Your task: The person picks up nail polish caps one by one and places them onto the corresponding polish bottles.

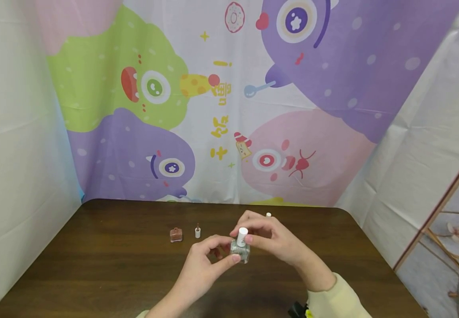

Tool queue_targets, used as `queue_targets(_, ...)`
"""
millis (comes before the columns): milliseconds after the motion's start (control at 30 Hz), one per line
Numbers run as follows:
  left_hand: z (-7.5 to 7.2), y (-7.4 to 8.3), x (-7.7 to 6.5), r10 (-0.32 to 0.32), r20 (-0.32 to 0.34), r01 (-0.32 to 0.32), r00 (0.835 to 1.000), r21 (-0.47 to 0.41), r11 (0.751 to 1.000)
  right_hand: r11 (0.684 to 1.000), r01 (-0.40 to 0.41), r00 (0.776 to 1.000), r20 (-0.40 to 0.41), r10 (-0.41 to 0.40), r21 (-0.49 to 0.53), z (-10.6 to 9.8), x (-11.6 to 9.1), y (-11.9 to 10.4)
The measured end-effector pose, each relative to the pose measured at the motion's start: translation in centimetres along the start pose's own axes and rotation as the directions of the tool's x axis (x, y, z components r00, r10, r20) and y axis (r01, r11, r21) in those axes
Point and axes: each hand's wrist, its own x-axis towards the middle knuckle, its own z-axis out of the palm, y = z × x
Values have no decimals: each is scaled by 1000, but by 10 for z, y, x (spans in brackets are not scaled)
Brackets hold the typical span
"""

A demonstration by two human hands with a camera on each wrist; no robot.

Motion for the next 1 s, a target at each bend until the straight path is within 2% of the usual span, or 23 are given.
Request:
queue_targets(200,2,-1,1,20,-17,-20,1000,6,1000,999,21,1000,2,-21,-25,-1,1,0)
queue_targets(333,2,-1,1,10,-20,-9,1000,7,1000,998,22,1000,-2,-22,-54,-1,1,1)
queue_targets(500,2,-1,2,-12,-13,12,1000,7,1000,994,20,1000,-22,-22,-103,-2,0,3)
queue_targets(833,2,0,1,12,-20,-12,1000,-9,1000,984,29,996,-78,-43,-175,1,2,5)
queue_targets(1000,1,1,0,10,-22,-10,1000,-19,1000,984,24,993,-108,-43,-175,3,2,6)
